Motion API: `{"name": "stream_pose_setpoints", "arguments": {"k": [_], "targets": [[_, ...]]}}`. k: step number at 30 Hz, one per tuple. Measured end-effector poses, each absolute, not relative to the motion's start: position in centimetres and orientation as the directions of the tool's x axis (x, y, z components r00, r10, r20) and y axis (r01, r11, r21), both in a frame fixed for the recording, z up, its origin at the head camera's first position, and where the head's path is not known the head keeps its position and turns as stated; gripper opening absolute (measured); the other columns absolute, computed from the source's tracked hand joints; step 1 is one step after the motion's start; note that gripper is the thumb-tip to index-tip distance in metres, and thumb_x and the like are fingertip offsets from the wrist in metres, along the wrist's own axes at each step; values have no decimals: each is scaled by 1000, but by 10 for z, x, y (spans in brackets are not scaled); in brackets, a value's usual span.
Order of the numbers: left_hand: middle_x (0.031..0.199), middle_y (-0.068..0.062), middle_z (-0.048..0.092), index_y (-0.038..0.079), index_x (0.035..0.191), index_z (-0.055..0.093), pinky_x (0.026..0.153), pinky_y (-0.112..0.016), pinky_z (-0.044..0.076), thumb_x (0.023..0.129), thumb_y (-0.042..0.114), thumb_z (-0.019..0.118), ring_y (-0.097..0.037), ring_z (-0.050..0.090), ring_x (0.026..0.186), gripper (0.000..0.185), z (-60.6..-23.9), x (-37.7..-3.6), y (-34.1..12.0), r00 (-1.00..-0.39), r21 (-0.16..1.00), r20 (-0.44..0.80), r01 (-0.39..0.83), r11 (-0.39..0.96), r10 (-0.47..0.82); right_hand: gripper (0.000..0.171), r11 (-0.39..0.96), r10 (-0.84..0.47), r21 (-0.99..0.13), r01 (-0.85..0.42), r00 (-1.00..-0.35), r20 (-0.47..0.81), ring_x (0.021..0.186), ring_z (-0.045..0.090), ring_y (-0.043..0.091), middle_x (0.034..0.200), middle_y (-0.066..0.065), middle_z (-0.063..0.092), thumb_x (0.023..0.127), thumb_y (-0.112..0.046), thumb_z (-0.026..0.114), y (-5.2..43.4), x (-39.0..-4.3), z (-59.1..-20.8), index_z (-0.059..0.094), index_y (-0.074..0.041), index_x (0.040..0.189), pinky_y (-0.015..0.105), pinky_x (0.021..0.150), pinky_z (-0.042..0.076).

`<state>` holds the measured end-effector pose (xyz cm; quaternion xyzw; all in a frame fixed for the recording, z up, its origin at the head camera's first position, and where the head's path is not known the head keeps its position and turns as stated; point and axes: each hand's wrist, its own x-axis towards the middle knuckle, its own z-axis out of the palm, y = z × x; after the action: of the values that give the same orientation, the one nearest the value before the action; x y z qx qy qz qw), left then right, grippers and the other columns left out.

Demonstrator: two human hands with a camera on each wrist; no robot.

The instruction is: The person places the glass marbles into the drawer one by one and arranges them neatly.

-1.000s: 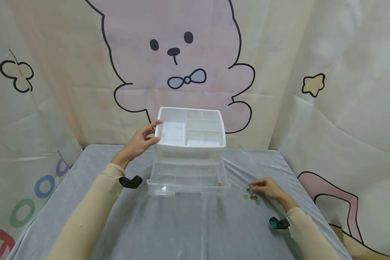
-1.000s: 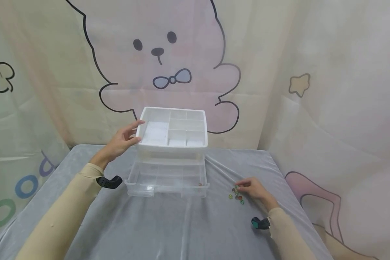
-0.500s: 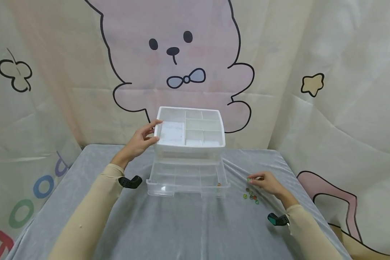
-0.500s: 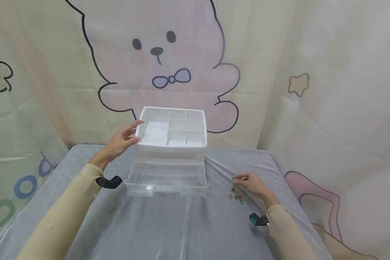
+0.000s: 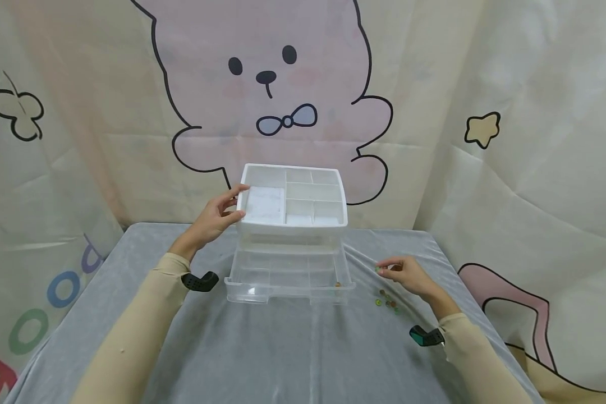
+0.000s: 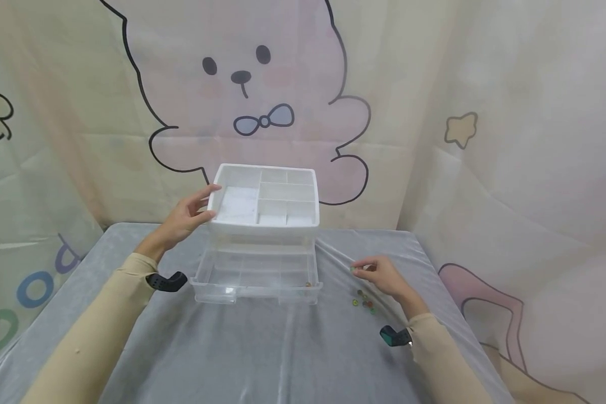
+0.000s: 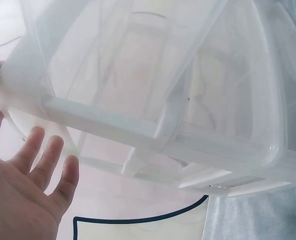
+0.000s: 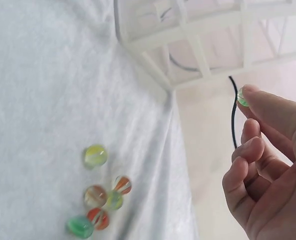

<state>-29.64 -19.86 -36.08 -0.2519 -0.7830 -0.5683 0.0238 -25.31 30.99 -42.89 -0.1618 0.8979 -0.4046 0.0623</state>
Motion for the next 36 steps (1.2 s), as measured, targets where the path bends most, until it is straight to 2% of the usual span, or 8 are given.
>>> {"name": "stream_pose_setpoints", "arguments": {"k": [6,11,14,18,21,24,30,36], "targets": [[168,-8,26,16,159,34,92,-18,46,102,11,57,-38,38,146,61,-361,-296,-199,-872,877,322,421,232,368,27,583,-369,-761,-284,-927,64,60,45,4,95,21,68,96,-14,69,300,-252,-421,73,3,116,25,61,46],[168,-8,26,15,158,35,93,-20,46,102,11,57,-38,38,145,61,-360,-295,-200,-875,875,323,421,239,360,26,570,-381,-763,-306,-921,84,57,40,4,75,3,62,95,-14,70,292,-251,-413,73,5,114,22,57,41],[168,-5,26,17,158,36,97,-29,47,101,12,58,-36,38,145,61,-360,-295,-200,-881,877,314,412,247,355,24,552,-387,-771,-318,-916,101,56,39,3,68,-5,56,95,-12,69,289,-249,-408,74,5,112,22,55,40],[168,-5,25,18,158,36,104,-50,45,101,12,58,-37,37,146,61,-359,-295,-199,-882,881,307,406,244,358,21,525,-405,-775,-352,-904,137,56,38,2,67,-8,54,96,-9,68,283,-246,-400,74,4,111,22,54,39],[168,-5,24,18,158,35,106,-56,43,101,12,58,-38,36,146,61,-359,-296,-198,-882,882,306,404,241,359,19,507,-421,-771,-386,-891,169,57,39,1,67,-8,55,95,-7,68,278,-243,-392,74,4,110,22,54,38],[168,-4,24,18,158,35,104,-50,45,102,12,58,-37,37,146,61,-360,-297,-199,-882,882,302,403,245,362,17,486,-434,-762,-427,-875,213,56,41,0,69,-8,60,94,-3,68,273,-241,-385,74,6,107,21,53,39],[167,-8,27,18,159,34,93,-22,47,102,12,58,-37,39,145,62,-359,-298,-200,-877,880,308,410,240,369,17,438,-438,-766,-471,-855,276,59,50,2,83,-6,69,93,0,69,262,-239,-372,73,10,106,20,54,43],[169,-6,23,16,159,34,94,-19,46,102,11,58,-37,37,147,62,-360,-297,-200,-869,883,318,417,214,380,17,421,-447,-760,-495,-843,300,66,52,1,92,-9,69,93,0,69,252,-233,-363,73,9,107,20,58,46]]}}
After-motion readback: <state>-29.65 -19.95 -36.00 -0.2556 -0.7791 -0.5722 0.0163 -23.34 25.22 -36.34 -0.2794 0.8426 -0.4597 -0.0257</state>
